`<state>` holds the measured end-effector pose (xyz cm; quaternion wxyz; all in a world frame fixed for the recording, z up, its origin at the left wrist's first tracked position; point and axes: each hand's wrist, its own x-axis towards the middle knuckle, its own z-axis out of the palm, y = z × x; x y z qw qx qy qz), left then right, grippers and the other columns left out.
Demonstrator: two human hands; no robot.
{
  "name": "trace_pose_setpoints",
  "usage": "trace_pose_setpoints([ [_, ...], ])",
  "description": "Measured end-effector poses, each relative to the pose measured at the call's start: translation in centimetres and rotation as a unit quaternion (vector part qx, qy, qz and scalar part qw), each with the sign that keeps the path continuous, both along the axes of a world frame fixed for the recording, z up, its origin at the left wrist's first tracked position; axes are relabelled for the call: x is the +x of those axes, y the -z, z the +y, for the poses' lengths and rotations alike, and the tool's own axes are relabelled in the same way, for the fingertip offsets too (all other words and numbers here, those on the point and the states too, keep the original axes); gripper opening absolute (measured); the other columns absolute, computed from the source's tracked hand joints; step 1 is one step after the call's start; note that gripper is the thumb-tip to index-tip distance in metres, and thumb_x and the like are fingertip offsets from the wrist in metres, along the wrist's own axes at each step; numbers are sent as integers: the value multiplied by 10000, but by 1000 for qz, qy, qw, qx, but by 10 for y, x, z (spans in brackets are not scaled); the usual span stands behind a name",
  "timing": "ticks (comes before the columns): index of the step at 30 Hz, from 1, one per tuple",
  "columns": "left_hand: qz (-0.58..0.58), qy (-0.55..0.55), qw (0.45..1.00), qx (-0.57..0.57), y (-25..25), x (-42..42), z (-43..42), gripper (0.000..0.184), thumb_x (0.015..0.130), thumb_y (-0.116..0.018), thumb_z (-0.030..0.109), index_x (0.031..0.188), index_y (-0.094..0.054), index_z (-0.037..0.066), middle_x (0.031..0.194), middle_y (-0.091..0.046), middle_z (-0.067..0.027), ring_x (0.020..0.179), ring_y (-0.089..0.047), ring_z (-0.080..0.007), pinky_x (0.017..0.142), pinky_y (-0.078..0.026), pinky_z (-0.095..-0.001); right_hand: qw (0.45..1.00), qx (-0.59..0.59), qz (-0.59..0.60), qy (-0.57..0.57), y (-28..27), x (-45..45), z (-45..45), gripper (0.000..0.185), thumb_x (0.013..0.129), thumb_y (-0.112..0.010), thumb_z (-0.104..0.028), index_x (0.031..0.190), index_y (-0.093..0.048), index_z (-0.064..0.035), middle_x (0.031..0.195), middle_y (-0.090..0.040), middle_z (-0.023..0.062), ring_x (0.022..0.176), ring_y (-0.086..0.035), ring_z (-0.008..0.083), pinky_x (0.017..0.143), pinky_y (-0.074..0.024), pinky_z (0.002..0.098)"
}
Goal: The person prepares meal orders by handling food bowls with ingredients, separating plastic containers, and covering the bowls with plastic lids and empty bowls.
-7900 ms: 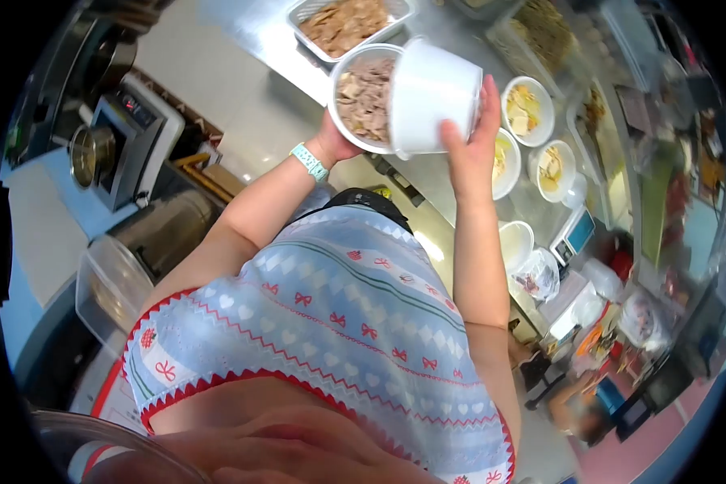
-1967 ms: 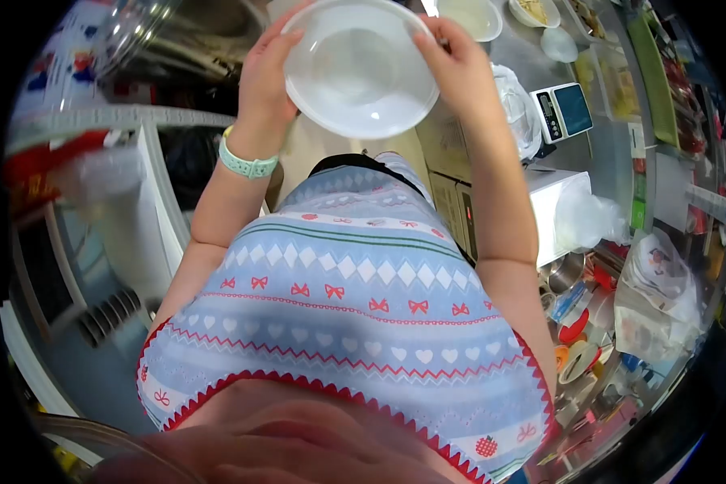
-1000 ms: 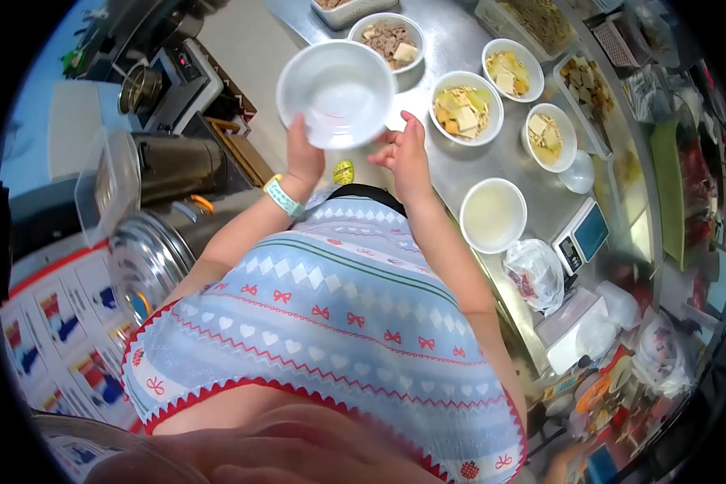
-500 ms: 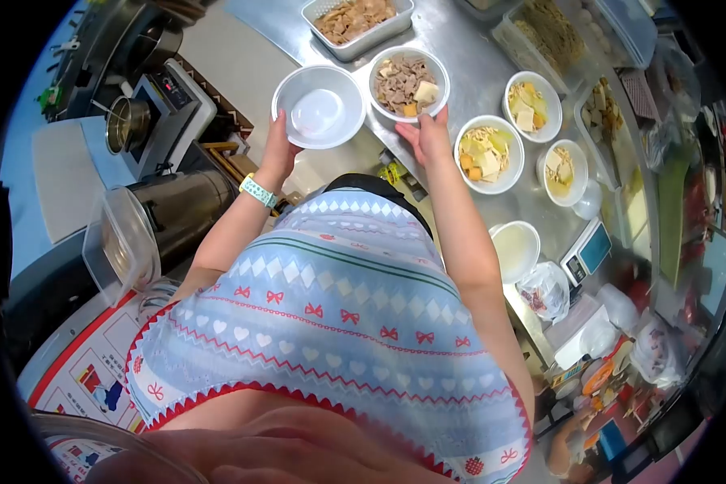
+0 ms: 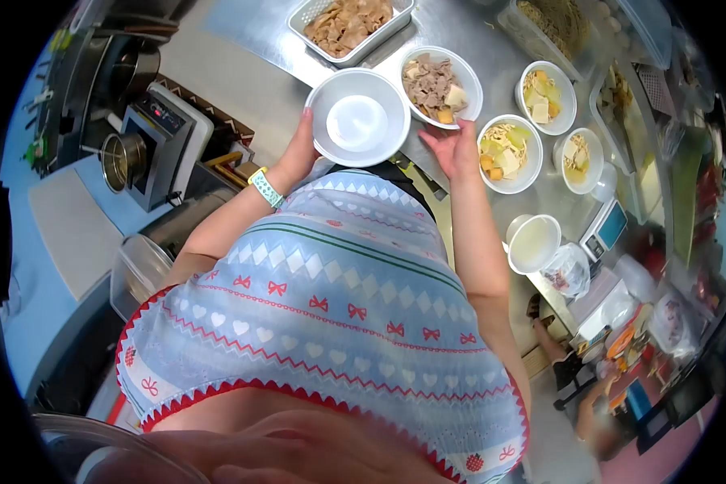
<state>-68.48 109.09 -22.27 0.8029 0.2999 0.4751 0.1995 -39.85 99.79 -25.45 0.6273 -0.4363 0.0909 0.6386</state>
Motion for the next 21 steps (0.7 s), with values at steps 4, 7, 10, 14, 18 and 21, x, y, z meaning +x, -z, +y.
trace_pose_setpoints([
  [4, -34, 65, 994, 82, 12, -7, 18, 574, 1017, -203, 444, 1434, -262, 53, 1379, -419, -131, 1260, -434, -214, 1053, -355, -353, 995, 44, -58, 68, -29, -21, 14, 603, 873, -433, -235, 1414, -252, -38, 1424, -341, 198, 1303, -365, 390, 1071, -347, 562],
  [7, -71, 96, 992, 49, -16, 7, 40, 550, 1025, -210, 404, 1432, -228, 35, 1360, -402, -143, 1240, -428, -205, 1043, -354, -322, 984, 45, -122, 117, -49, -21, 11, 614, 872, -443, -253, 1415, -255, -34, 1442, -314, 201, 1303, -352, 410, 1083, -335, 561],
  [10, -41, 159, 977, 137, -9, 9, 60, 535, 1023, -222, 410, 1443, -217, 79, 1362, -396, -143, 1191, -481, -228, 985, -424, -335, 972, 47, -155, 168, -69, -10, 17, 594, 888, -433, -250, 1419, -260, -46, 1436, -331, 187, 1279, -391, 388, 1069, -361, 549],
  [14, -34, 155, 987, 9, -27, 18, 66, 561, 1008, -245, 449, 1460, -186, 122, 1350, -403, -134, 1258, -427, -218, 952, -450, -421, 966, 68, -200, 152, -77, -15, 10, 589, 904, -429, -268, 1424, -255, -54, 1445, -323, 181, 1280, -401, 379, 1051, -377, 558],
  [18, -25, 131, 982, 135, -19, 35, 77, 537, 985, -290, 377, 1461, -183, 150, 1377, -358, -149, 1261, -429, -268, 966, -449, -421, 958, 71, -203, 190, -66, -32, 6, 603, 899, -413, -257, 1442, -223, -76, 1451, -317, 182, 1299, -379, 386, 1047, -383, 554],
  [21, -9, 101, 956, 276, -14, 38, 98, 532, 969, -292, 324, 1460, -189, 149, 1372, -357, -160, 1239, -442, -283, 954, -449, -425, 958, 79, -178, 209, -60, -43, 4, 607, 896, -409, -253, 1445, -218, -78, 1450, -318, 183, 1299, -379, 387, 1043, -389, 551],
])
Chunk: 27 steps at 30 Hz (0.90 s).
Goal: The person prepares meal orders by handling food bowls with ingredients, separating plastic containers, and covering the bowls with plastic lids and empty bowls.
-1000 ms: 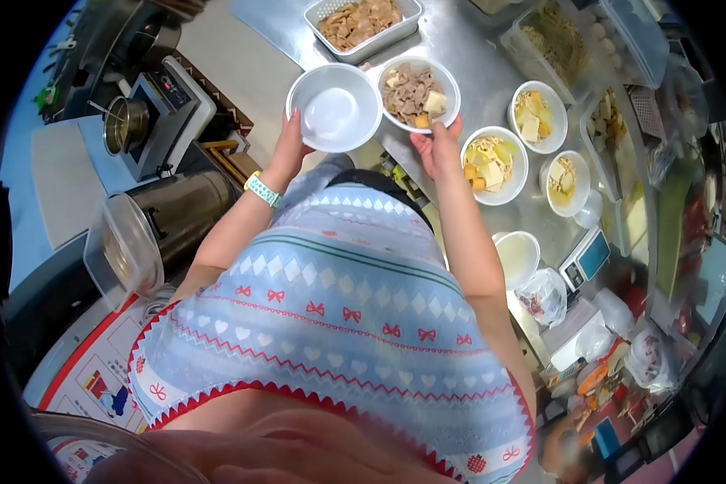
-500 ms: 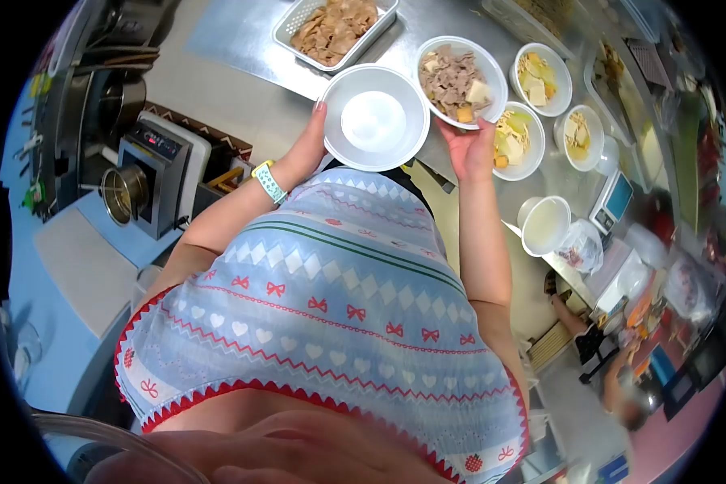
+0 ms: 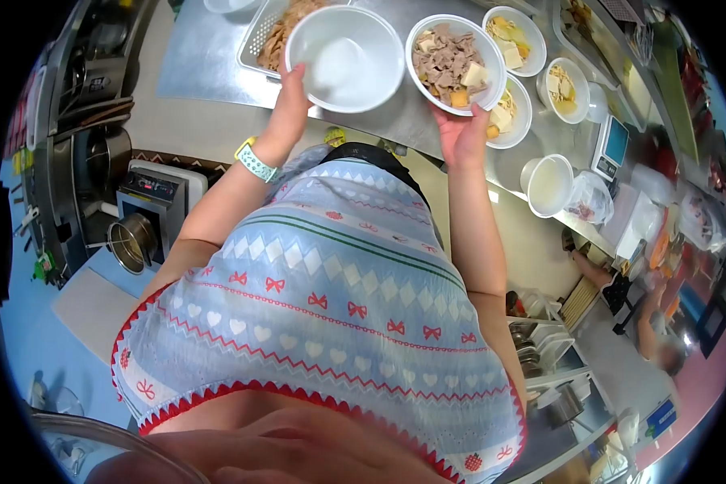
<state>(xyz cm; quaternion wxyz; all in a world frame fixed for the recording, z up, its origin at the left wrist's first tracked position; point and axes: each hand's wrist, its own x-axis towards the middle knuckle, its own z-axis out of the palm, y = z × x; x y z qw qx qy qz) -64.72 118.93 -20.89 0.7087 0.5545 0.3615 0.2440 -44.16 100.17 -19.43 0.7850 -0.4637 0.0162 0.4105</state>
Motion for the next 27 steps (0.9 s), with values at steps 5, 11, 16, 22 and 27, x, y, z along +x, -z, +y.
trace_pose_setpoints([
  [5, 86, -59, 969, 225, 8, 28, -7, 635, 889, -526, 114, 1427, -199, 33, 1375, -228, -316, 1233, -287, -445, 1065, -260, -473, 1000, -11, -21, 5, 10, -12, 1, 588, 910, -428, -252, 1441, -230, -95, 1442, -329, 170, 1296, -387, 372, 1022, -417, 528],
  [11, 21, -99, 927, 360, -9, 44, -24, 628, 894, -601, 269, 1410, -287, 99, 1355, -235, -276, 1241, -299, -430, 1074, -257, -479, 997, -47, -45, 30, 14, -25, -1, 577, 907, -452, -231, 1431, -242, -112, 1441, -324, 156, 1299, -383, 357, 1030, -410, 524],
  [16, 44, 23, 785, 618, -5, 38, -21, 573, 757, -708, 452, 1285, -532, 316, 1326, -346, -181, 1271, -299, -369, 1081, -230, -541, 1000, -14, -5, -24, 33, -40, 4, 531, 928, -437, -225, 1416, -262, -116, 1420, -353, 149, 1288, -397, 338, 1043, -394, 521],
  [22, 69, 227, 670, 704, 18, 35, -30, 564, 689, -677, 528, 1232, -532, 491, 1370, -418, 6, 1241, -385, -297, 1070, -224, -613, 994, -10, 33, -101, 55, -41, -2, 449, 966, -381, -230, 1399, -284, -160, 1405, -364, 137, 1281, -407, 305, 1004, -420, 503],
  [27, -7, 219, 796, 564, 22, 30, -29, 556, 794, -689, 327, 1307, -521, 196, 1379, -410, -86, 1279, -344, -303, 1081, -299, -483, 987, -116, 25, -105, 52, -26, -7, 475, 1006, -315, -326, 1391, -287, -49, 1349, -449, 128, 1193, -508, 305, 949, -456, 513],
])
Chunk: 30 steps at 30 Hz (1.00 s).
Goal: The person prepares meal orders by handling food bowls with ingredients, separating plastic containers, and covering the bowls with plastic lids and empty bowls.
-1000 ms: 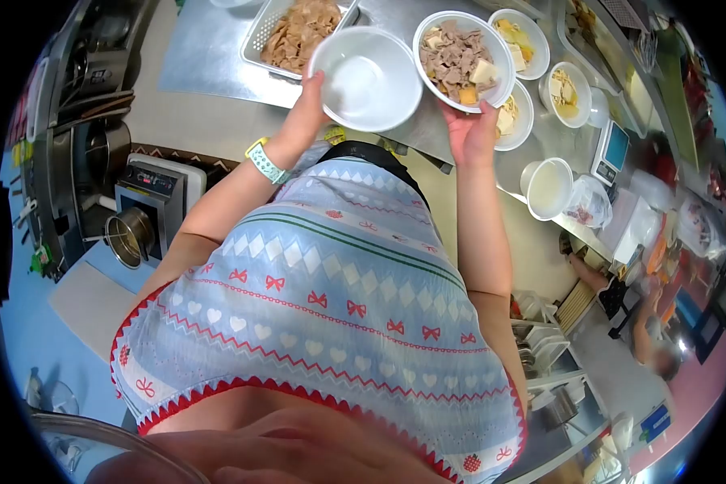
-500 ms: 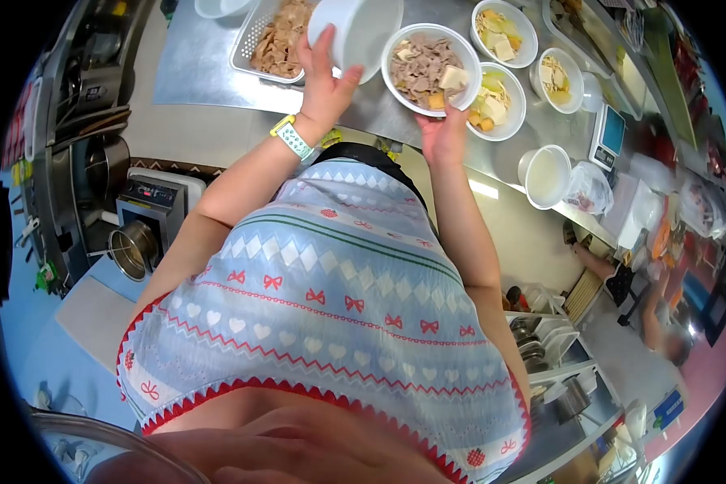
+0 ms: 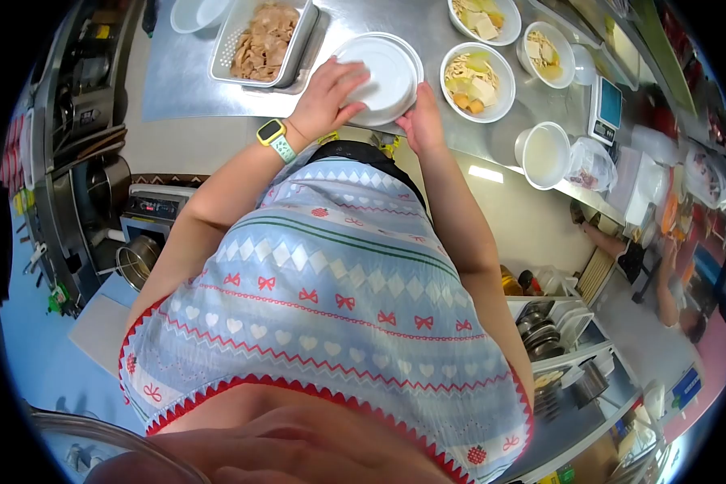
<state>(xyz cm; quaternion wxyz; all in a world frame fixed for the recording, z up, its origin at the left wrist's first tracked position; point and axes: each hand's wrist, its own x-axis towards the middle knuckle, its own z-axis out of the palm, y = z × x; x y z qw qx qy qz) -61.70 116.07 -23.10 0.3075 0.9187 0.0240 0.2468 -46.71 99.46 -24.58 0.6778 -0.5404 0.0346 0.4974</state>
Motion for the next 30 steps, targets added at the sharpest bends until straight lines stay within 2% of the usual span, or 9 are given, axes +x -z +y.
trace_pose_setpoints([
  [1, 0, 5, 1000, -1, -10, 1, -2, 556, 794, -689, 327, 1307, -521, 196, 1379, -410, -86, 1279, -344, -303, 1081, -299, -483, 1000, -1, 0, 5, 0, 1, 0, 475, 1006, -315, -326, 1391, -287, -49, 1349, -449, 128, 1193, -508, 305, 949, -456, 513],
  [3, 5, -115, 993, -23, -25, 2, -4, 560, 795, -691, 342, 1302, -523, 174, 1386, -396, -143, 1267, -355, -348, 1067, -304, -470, 999, -49, -3, 11, -3, 1, 2, 454, 1001, -350, -291, 1394, -294, -70, 1343, -454, 129, 1172, -525, 291, 932, -466, 511],
  [8, 14, -105, 992, -63, -23, 6, 2, 540, 846, -653, 307, 1313, -501, 81, 1433, -347, -192, 1275, -359, -366, 1077, -288, -441, 994, -99, -43, 5, -13, -7, 6, 434, 987, -395, -249, 1388, -312, -106, 1281, -503, 114, 1129, -554, 262, 889, -489, 490],
  [10, -53, -156, 959, -230, -11, 11, 5, 445, 904, -570, 272, 1279, -521, 37, 1408, -389, -225, 1275, -383, -402, 1071, -306, -432, 993, -102, -49, 16, -8, -9, 4, 426, 982, -406, -246, 1379, -323, -116, 1254, -521, 105, 1111, -563, 248, 869, -499, 476],
  [15, 10, -184, 916, -357, 16, 22, 33, 396, 971, -443, 253, 1279, -514, 13, 1297, -516, -240, 1236, -470, -358, 1036, -361, -354, 991, -114, -62, 35, -1, -8, 1, 353, 980, -421, -223, 1312, -389, -109, 1176, -552, 74, 1052, -567, 190, 809, -523, 416],
  [17, 124, -158, 816, -542, 22, 26, 33, 398, 969, -447, 262, 1289, -516, 35, 1244, -557, -237, 1197, -511, -341, 1001, -393, -338, 991, -112, -69, 33, 1, -8, 0, 347, 980, -429, -223, 1303, -404, -100, 1163, -551, 72, 1048, -563, 189, 808, -523, 411],
  [18, 124, -158, 817, -541, 16, 26, 33, 398, 969, -447, 262, 1289, -516, 35, 1244, -557, -237, 1197, -511, -341, 1001, -393, -338, 990, -111, -77, 30, 3, -9, -1, 341, 980, -436, -223, 1293, -419, -91, 1151, -551, 71, 1044, -559, 188, 807, -524, 406],
  [20, 156, -228, 886, -372, 4, 28, 36, 375, 959, -470, 262, 1253, -557, 46, 1146, -618, -217, 1094, -585, -316, 931, -443, -329, 990, -107, -81, 30, 6, -9, -2, 339, 979, -443, -224, 1286, -431, -80, 1143, -550, 72, 1040, -556, 186, 808, -524, 406],
  [30, 261, -191, 907, -270, 16, 36, 54, 321, 936, -519, 293, 1073, -644, 32, 937, -680, -173, 866, -647, -315, 786, -497, -362, 990, -54, -80, 102, 15, -17, -19, 315, 983, -448, -219, 1205, -471, 4, 1101, -560, 103, 994, -574, 182, 851, -513, 327],
])
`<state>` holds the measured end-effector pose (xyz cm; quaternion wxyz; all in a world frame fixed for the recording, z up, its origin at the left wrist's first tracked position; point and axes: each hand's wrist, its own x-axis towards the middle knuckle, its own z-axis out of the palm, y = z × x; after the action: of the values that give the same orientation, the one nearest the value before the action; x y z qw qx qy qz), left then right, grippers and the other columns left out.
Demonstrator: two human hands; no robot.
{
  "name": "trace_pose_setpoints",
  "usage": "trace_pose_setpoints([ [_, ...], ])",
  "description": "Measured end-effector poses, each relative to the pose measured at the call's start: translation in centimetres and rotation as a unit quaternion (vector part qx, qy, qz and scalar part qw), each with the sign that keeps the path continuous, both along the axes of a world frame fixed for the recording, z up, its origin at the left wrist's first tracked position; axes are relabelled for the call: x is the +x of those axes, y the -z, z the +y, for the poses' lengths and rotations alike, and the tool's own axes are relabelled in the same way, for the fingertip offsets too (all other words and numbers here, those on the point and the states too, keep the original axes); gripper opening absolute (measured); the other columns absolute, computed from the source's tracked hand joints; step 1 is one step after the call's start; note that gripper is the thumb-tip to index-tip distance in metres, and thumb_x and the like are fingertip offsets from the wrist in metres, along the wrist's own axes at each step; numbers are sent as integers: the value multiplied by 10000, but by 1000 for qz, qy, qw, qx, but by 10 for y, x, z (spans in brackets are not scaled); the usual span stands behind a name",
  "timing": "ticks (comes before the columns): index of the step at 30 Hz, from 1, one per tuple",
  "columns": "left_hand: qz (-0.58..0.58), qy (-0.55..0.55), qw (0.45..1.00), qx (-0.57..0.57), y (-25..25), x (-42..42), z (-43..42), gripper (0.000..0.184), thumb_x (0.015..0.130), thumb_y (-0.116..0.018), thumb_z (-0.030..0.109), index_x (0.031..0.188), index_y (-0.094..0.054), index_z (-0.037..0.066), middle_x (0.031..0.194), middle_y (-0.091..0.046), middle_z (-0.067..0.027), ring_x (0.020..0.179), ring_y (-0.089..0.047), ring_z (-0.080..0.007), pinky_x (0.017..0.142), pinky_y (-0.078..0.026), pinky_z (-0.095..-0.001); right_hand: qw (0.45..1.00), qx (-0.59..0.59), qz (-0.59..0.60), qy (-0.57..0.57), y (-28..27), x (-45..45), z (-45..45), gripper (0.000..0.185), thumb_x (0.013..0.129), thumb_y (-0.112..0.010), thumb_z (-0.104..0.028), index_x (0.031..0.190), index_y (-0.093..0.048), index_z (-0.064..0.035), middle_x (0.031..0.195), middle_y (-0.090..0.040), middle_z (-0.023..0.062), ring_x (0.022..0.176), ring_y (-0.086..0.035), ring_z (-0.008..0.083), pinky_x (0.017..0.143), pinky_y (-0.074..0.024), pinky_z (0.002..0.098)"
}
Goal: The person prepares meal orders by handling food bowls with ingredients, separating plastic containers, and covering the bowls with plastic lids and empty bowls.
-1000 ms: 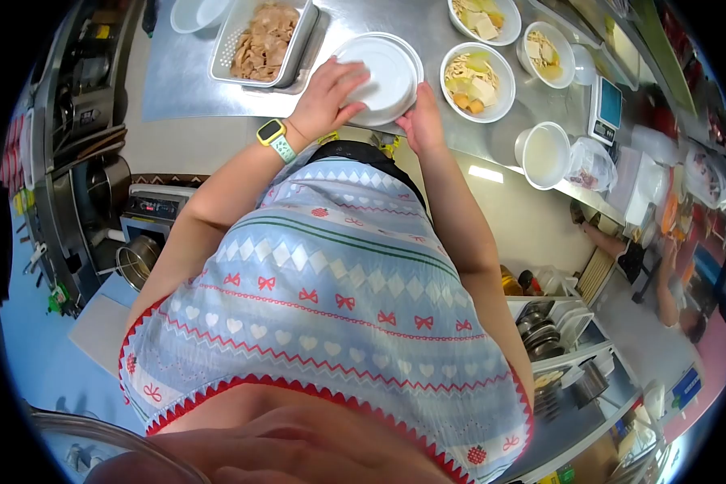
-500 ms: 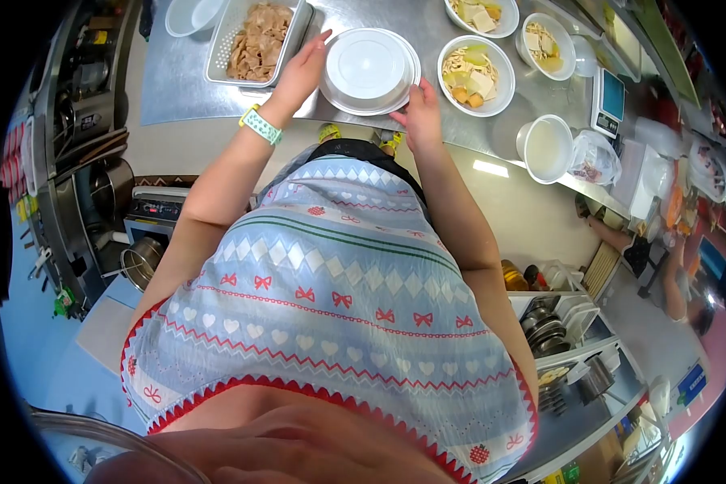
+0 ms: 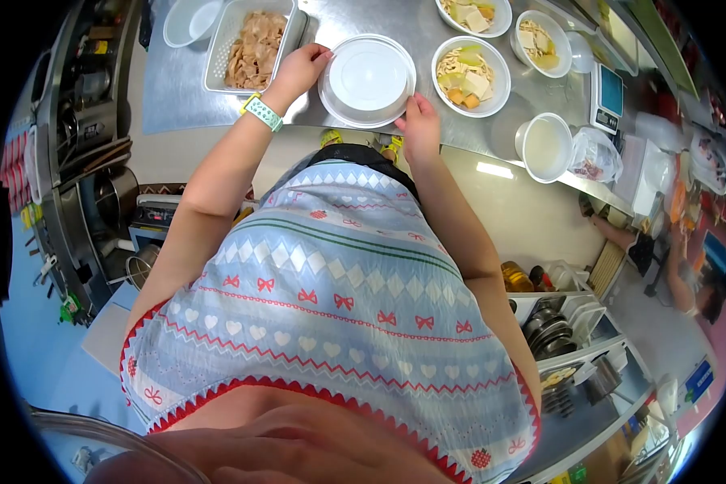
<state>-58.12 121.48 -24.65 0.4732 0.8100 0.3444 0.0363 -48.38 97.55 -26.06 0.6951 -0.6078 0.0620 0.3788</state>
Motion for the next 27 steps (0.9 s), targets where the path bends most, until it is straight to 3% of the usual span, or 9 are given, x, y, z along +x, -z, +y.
trace_pose_setpoints([
  [2, 35, 40, 996, 69, -4, 1, -1, 312, 949, -481, 298, 1055, -626, 44, 916, -665, -203, 873, -631, -374, 781, -493, -412, 1000, 2, 9, 4, 8, -4, -3, 290, 985, -446, -222, 1167, -480, 0, 1074, -565, 100, 967, -580, 173, 825, -516, 315],
  [5, 4, 45, 996, 82, -5, 0, -6, 299, 960, -443, 295, 1041, -595, 51, 892, -645, -227, 865, -603, -424, 767, -478, -466, 1000, -24, 10, -4, 13, 4, -2, 251, 986, -444, -221, 1111, -490, -8, 1017, -576, 88, 918, -588, 158, 772, -523, 301],
  [12, -15, 13, 996, 86, 8, -2, -16, 293, 970, -399, 273, 1010, -530, 14, 845, -623, -269, 828, -592, -448, 741, -463, -515, 995, -83, -61, -4, -13, -1, 7, 231, 984, -441, -206, 1104, -484, -13, 924, -591, 72, 823, -592, 143, 689, -531, 286],
  [19, -27, 29, 998, 48, 15, 0, -16, 337, 978, -378, 310, 994, -535, 13, 867, -622, -271, 844, -586, -462, 762, -455, -527, 996, -72, -46, -16, 5, -1, -4, 237, 983, -436, -195, 1101, -492, 2, 968, -594, 94, 811, -603, 144, 669, -537, 263],
  [22, 29, 17, 998, 48, 17, 2, -19, 370, 982, -364, 339, 983, -537, 12, 889, -624, -271, 860, -583, -467, 776, -450, -529, 996, -69, -51, -15, 1, 5, 1, 239, 983, -433, -197, 1092, -497, 6, 952, -595, 100, 788, -604, 144, 633, -542, 270],
  [24, 1, 1, 999, 34, 17, -1, -20, 385, 980, -366, 360, 1027, -548, 24, 893, -621, -274, 869, -582, -466, 784, -452, -520, 979, -159, -121, -34, -1, 4, 6, 258, 987, -416, -203, 1114, -492, 8, 943, -597, 111, 756, -605, 147, 593, -537, 270],
  [27, -43, -63, 997, -19, 14, -2, -22, 384, 977, -376, 363, 1090, -555, 43, 897, -634, -251, 889, -593, -442, 803, -460, -482, 970, -171, -163, -64, 1, 3, 13, 266, 1012, -361, -223, 1164, -459, -28, 971, -596, 84, 803, -597, 137, 650, -517, 266],
])
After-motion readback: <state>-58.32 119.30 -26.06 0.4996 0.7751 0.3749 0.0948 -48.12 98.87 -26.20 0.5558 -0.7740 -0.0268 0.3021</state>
